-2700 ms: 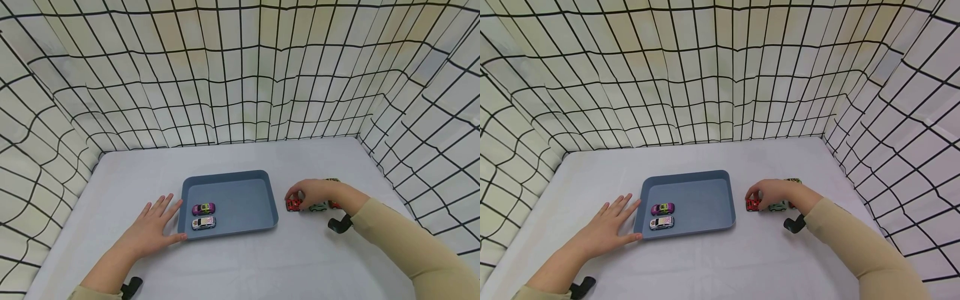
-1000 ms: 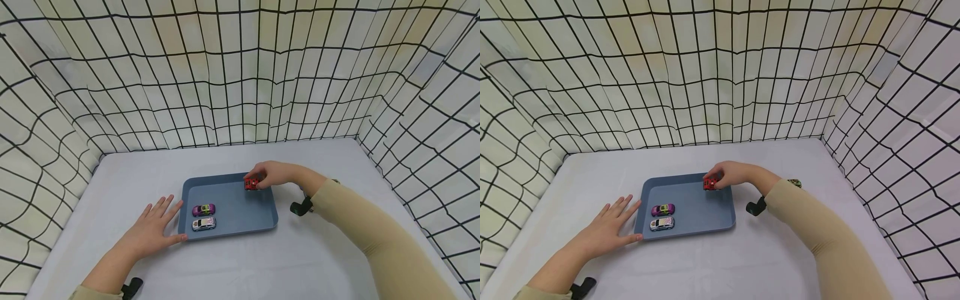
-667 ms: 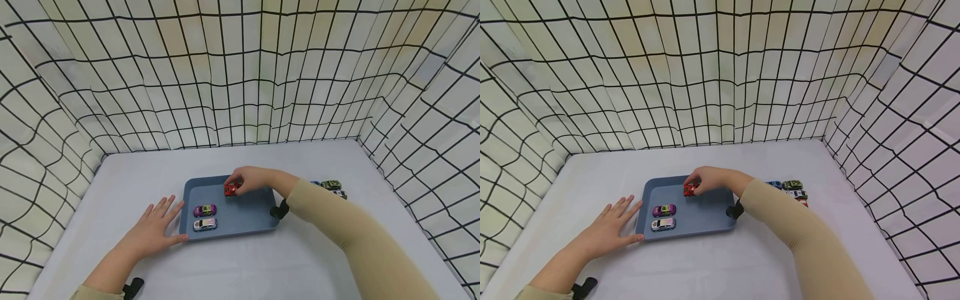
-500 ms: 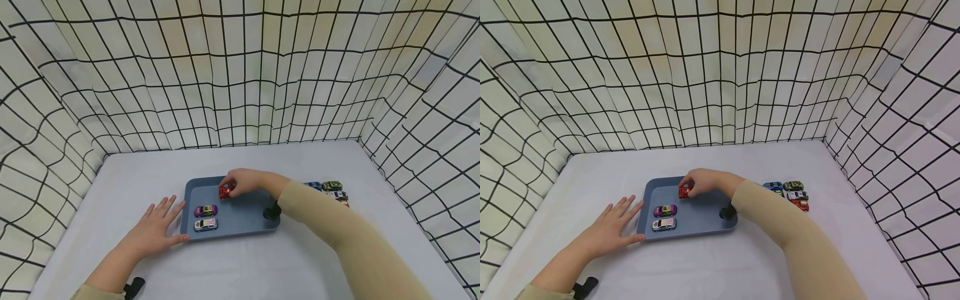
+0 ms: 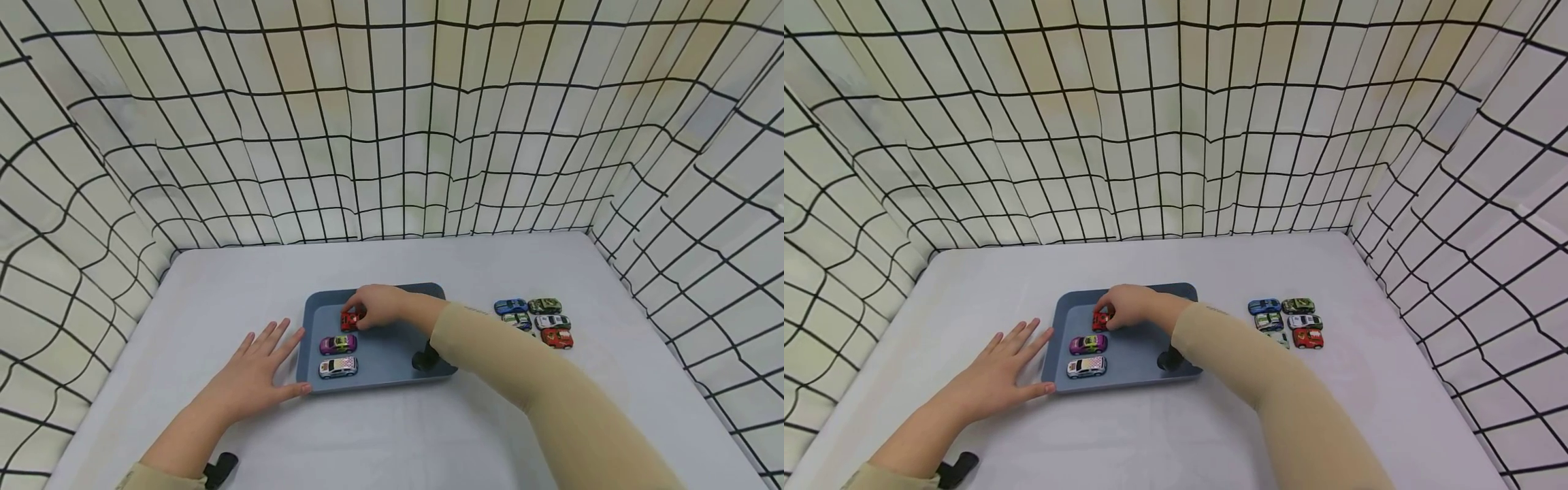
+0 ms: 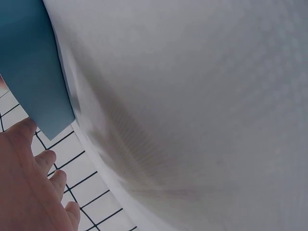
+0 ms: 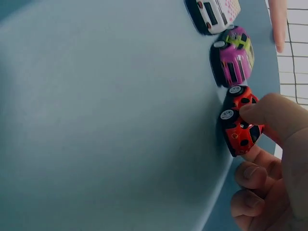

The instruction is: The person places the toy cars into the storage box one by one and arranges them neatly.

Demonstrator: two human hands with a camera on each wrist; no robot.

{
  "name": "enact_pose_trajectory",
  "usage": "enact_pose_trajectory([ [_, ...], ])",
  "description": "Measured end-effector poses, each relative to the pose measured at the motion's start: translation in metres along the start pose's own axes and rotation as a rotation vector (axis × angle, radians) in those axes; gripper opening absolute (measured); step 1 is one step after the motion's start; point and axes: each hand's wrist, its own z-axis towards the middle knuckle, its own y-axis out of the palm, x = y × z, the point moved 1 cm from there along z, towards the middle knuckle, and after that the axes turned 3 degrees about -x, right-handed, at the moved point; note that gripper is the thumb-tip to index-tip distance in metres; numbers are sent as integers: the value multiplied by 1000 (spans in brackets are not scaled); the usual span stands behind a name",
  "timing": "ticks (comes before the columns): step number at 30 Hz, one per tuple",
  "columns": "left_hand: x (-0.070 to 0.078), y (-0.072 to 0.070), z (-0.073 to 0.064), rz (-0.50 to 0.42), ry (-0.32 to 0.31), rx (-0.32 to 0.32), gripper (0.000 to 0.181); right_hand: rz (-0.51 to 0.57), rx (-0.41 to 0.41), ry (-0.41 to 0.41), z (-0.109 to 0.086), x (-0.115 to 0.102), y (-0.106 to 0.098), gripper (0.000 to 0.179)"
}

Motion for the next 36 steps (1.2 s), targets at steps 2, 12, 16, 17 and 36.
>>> enact_pose_trajectory([
  [2,0,0,0,-2,1,-3,103,5,10,-1,2,-2,1,41],
  [12,1,0,2,9,-12,-1,103,41,47,28,10,-13,0,39],
  [16,1,0,2,2,-5,-2,103,43,45,40,12,-14,0,39],
  [17,1,0,2,0,-4,-3,103,46,43,42,12,-14,0,39],
  [36,1,0,2,-16,1,10,102,178,123,47,-2,-6,-15,42],
])
